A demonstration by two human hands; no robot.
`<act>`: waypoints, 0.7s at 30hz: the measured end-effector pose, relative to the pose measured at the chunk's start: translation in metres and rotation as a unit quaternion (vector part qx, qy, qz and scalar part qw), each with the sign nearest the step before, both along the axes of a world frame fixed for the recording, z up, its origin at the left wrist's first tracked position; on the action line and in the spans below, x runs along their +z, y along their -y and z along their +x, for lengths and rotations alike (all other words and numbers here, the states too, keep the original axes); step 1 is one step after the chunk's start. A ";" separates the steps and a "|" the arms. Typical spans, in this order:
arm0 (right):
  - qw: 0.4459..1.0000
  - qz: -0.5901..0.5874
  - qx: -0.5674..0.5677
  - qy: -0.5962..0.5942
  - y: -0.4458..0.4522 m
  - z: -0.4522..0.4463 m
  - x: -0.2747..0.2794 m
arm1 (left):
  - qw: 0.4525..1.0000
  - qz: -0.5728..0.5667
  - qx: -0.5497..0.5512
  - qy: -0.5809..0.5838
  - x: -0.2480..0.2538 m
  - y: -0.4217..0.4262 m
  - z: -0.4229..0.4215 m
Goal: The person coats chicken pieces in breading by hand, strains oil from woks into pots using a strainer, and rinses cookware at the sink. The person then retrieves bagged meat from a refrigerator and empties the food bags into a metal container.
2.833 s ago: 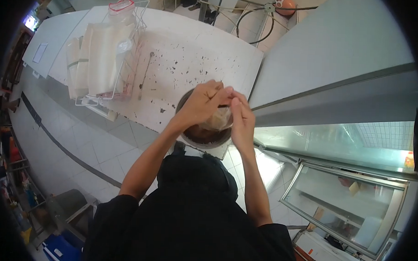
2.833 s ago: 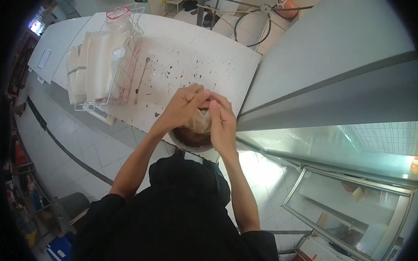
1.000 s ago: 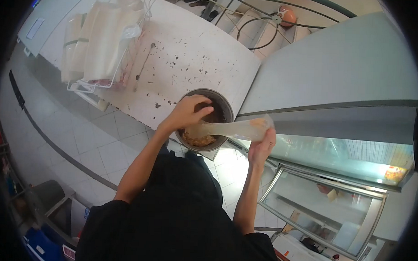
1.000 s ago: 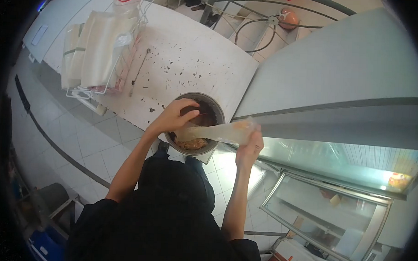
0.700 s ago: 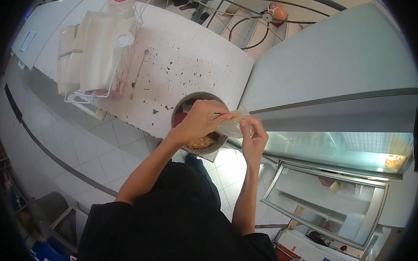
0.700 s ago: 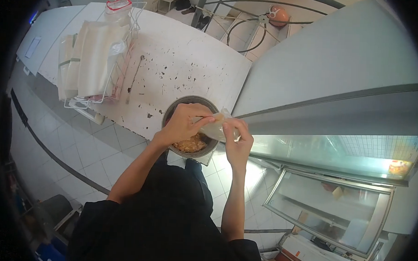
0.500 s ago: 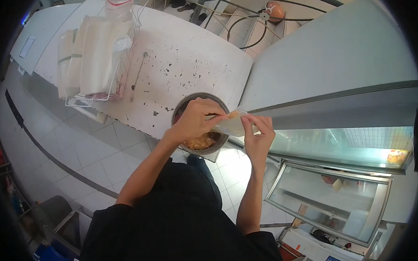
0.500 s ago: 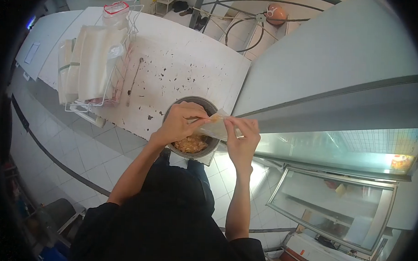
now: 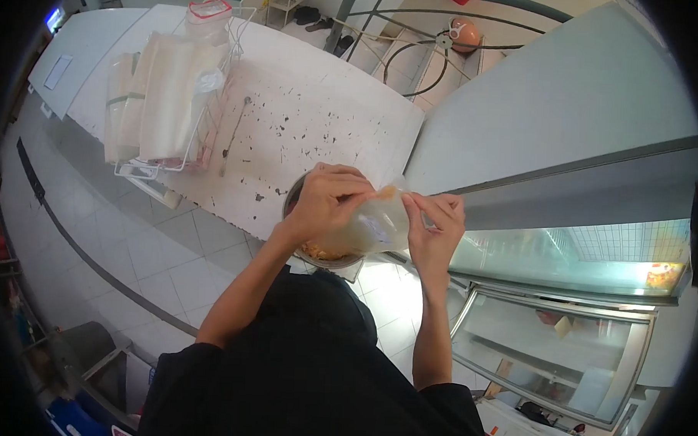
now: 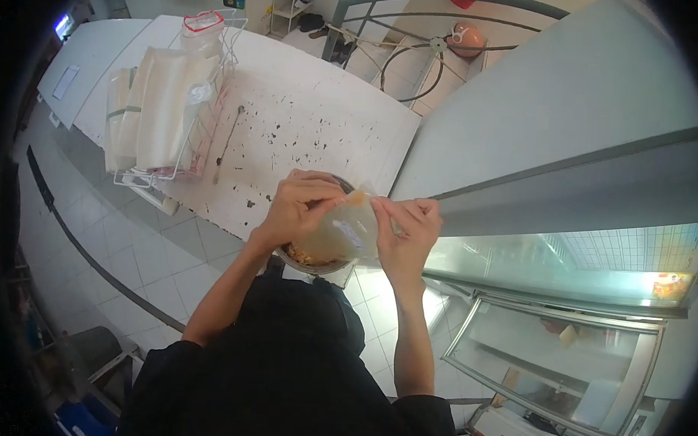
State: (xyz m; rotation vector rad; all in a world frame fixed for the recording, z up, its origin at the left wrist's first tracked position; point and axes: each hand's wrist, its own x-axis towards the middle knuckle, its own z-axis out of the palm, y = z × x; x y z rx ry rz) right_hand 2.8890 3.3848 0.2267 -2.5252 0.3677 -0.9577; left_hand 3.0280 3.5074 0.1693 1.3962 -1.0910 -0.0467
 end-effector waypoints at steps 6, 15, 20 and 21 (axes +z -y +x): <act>1.000 -0.001 -0.007 0.026 0.004 0.000 0.003 | 0.999 -0.015 0.018 0.036 0.003 0.010 -0.005; 0.994 0.097 -0.015 0.051 0.005 -0.003 0.011 | 0.996 -0.046 -0.024 -0.074 0.014 0.013 -0.007; 0.997 0.072 -0.013 0.023 -0.005 0.000 0.013 | 0.999 -0.011 -0.034 -0.002 0.020 0.010 0.004; 0.997 0.066 -0.030 0.027 -0.007 0.000 0.015 | 0.999 0.002 -0.035 0.022 0.020 0.010 0.007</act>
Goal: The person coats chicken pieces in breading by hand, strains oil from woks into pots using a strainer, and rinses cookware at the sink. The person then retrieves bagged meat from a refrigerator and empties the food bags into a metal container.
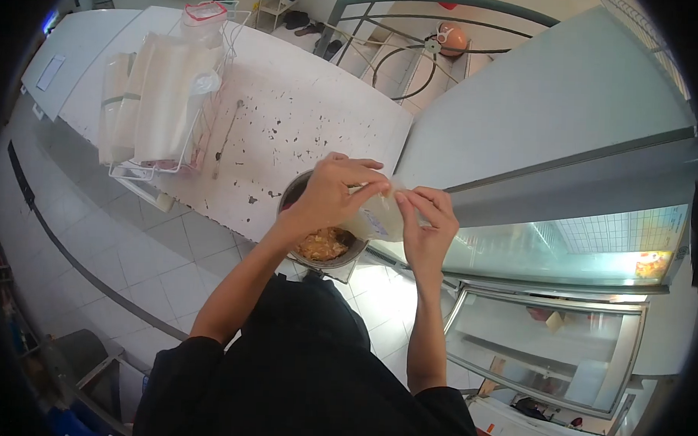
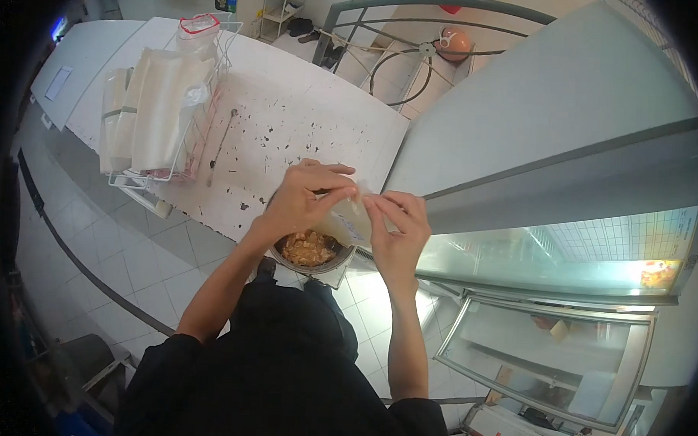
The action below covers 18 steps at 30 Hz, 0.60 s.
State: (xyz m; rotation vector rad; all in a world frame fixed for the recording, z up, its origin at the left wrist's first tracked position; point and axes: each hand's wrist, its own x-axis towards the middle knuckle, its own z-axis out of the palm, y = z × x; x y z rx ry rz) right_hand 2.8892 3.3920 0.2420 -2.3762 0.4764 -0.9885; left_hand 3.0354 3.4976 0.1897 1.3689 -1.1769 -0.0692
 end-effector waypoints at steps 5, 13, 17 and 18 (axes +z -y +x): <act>0.998 0.027 -0.029 0.042 -0.017 0.011 -0.011 | 0.999 0.031 0.007 -0.035 0.003 -0.012 0.007; 0.997 -0.024 -0.060 0.047 -0.021 0.018 -0.023 | 0.989 0.085 -0.038 -0.112 -0.013 -0.022 0.012; 0.999 -0.016 -0.025 0.042 -0.028 0.020 -0.025 | 0.967 0.035 -0.065 -0.246 -0.012 -0.028 0.001; 0.999 -0.016 -0.024 0.043 -0.026 0.018 -0.025 | 0.952 0.035 -0.081 -0.294 -0.011 -0.029 0.001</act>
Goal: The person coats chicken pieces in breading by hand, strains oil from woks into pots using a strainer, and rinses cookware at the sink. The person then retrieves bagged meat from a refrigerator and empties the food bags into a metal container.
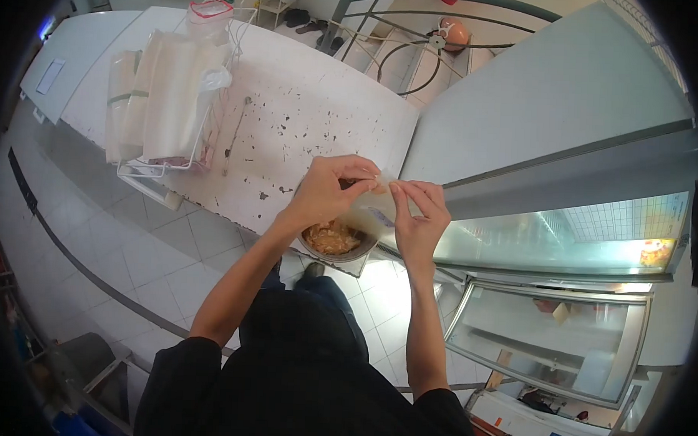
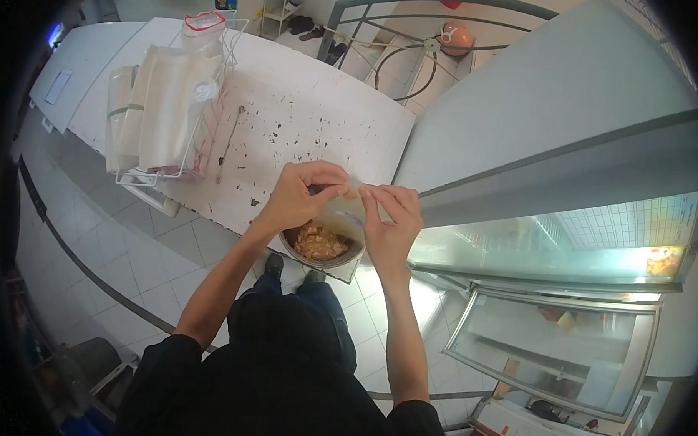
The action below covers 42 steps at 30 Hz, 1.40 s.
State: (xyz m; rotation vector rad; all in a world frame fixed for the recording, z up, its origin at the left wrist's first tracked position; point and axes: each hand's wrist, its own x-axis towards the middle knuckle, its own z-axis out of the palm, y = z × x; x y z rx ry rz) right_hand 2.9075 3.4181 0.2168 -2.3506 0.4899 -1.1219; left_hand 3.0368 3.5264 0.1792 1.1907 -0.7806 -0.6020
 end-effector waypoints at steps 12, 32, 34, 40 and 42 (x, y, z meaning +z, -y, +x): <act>0.998 0.013 0.054 0.035 0.022 -0.008 0.010 | 0.999 -0.004 0.047 0.020 0.023 0.004 -0.013; 0.997 -0.048 -0.006 -0.055 0.045 -0.025 0.017 | 0.994 0.067 -0.012 0.091 0.029 0.030 -0.004; 0.997 -0.042 0.018 -0.062 0.039 -0.018 0.021 | 0.986 0.075 -0.023 0.146 0.025 0.030 0.001; 0.997 -0.022 -0.017 -0.074 0.029 -0.010 0.021 | 0.997 0.043 -0.028 0.065 0.013 0.029 0.025; 0.996 -0.025 -0.028 -0.081 0.024 -0.007 0.022 | 0.984 0.017 0.009 0.175 0.003 0.028 0.034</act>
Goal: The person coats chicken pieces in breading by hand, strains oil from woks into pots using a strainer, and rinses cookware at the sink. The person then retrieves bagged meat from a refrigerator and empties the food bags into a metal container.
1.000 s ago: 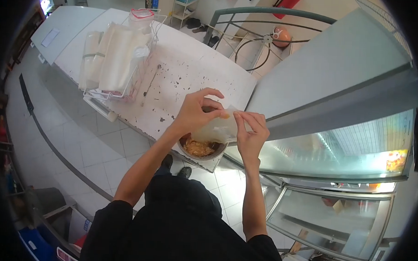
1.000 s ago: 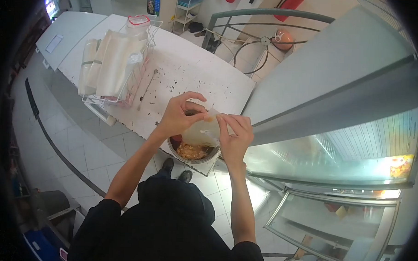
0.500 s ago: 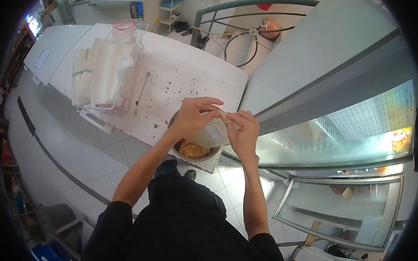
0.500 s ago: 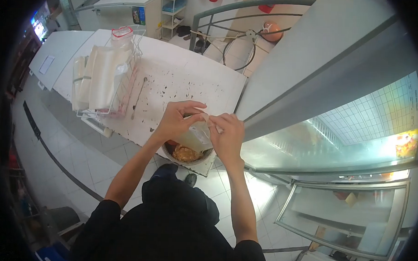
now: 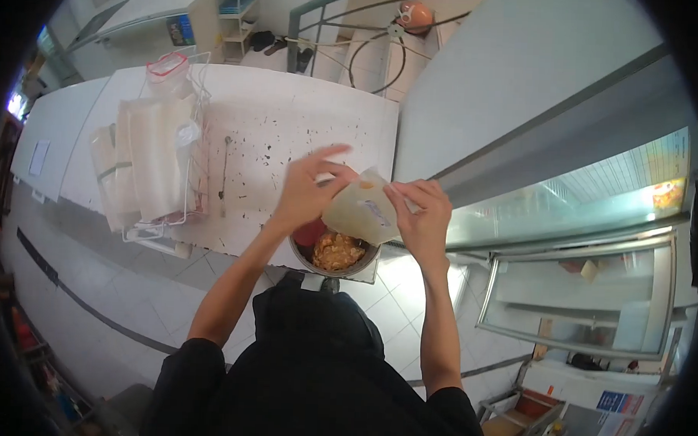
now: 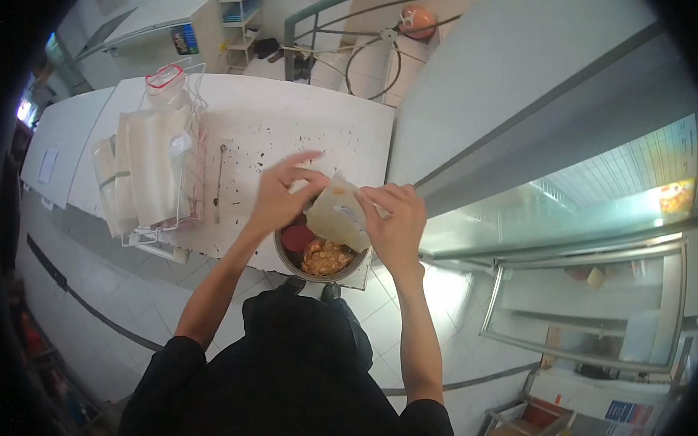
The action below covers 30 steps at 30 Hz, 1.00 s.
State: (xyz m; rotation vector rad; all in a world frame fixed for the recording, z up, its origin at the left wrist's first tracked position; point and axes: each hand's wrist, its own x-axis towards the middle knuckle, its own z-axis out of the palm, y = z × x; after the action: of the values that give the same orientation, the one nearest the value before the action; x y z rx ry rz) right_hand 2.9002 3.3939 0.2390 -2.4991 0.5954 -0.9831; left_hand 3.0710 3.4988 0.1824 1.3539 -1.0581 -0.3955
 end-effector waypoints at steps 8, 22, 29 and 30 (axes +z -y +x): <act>0.978 0.151 -0.146 0.015 -0.020 -0.040 0.009 | 0.982 0.025 0.097 -0.160 -0.049 -0.019 0.021; 0.597 0.595 -0.163 0.513 -0.102 -0.176 -0.077 | 0.832 0.035 -0.247 -0.496 -0.050 -0.032 -0.098; 0.555 0.546 -0.161 0.606 -0.171 -0.257 -0.091 | 0.796 0.049 -0.302 -0.522 -0.010 -0.033 -0.209; 0.582 0.529 -0.200 0.584 -0.183 -0.277 -0.095 | 0.791 0.060 -0.332 -0.511 -0.006 -0.036 -0.231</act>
State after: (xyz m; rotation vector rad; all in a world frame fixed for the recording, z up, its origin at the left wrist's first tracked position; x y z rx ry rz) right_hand 2.6235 3.5773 0.1441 -0.3853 0.8525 -1.4864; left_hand 2.8404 3.5347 0.1763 0.6014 -0.5190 -1.5433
